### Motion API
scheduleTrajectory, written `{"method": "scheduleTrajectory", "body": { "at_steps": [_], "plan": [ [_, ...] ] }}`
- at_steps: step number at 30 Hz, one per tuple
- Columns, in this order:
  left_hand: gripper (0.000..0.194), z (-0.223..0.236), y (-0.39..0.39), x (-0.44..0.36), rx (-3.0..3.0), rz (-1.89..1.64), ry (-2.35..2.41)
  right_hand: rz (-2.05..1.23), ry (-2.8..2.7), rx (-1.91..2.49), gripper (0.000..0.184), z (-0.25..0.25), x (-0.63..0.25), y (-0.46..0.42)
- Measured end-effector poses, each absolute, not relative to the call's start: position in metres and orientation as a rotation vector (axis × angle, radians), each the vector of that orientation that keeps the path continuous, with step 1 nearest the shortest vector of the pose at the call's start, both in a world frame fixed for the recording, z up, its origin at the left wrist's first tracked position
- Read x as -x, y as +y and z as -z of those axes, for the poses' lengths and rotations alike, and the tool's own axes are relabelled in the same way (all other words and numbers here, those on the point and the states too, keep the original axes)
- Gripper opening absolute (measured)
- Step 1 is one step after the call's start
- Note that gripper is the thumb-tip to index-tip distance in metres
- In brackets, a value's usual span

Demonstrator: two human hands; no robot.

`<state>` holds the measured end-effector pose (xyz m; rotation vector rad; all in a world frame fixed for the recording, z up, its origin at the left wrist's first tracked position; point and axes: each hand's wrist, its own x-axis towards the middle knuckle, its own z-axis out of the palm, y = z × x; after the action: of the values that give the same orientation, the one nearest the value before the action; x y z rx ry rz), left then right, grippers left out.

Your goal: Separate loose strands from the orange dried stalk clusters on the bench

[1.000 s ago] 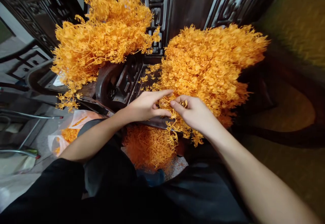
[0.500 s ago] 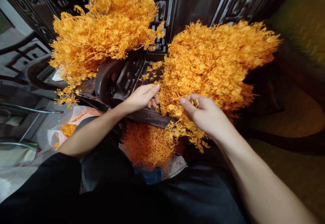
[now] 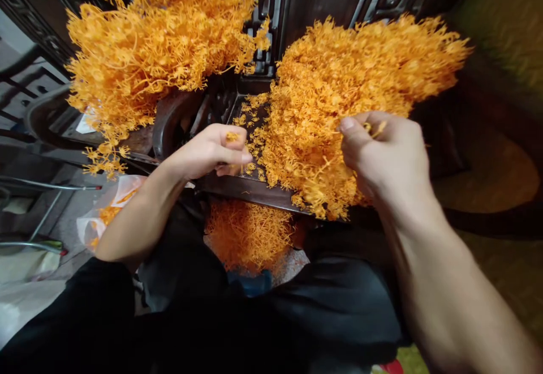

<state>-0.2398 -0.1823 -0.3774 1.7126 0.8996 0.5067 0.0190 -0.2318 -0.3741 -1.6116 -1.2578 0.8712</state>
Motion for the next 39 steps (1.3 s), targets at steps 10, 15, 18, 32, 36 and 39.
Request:
{"method": "scheduleTrajectory", "body": {
  "at_steps": [10, 15, 18, 32, 36, 39],
  "plan": [
    [0.021, 0.471, -0.119, 0.218, -1.634, -0.566, 1.305, -1.322, -0.997, 1.348, 0.047, 0.377, -0.013, -0.228],
    [0.042, 0.486, -0.101, 0.227, -1.541, -0.562, 1.208, -1.356, -1.0, 1.342, 0.047, 0.373, -0.015, -0.232],
    [0.07, 0.483, -0.094, 0.231, -1.671, -0.547, 1.311, -1.374, -1.002, 1.326, 0.044, 0.373, -0.014, -0.234],
    [0.043, 0.408, -0.197, 0.21, -1.789, -0.518, 0.863, -1.334, -0.992, 1.165, 0.045, 0.383, 0.013, -0.242],
    [0.031, 0.399, -0.187, 0.221, -1.878, -0.507, 0.855, -1.047, -1.46, 1.365, 0.036, 0.382, 0.008, -0.243],
    [0.034, 0.391, -0.189, 0.226, -1.93, -0.566, 0.839, -0.882, -1.781, 1.459, 0.034, 0.382, 0.008, -0.244]
  ]
}}
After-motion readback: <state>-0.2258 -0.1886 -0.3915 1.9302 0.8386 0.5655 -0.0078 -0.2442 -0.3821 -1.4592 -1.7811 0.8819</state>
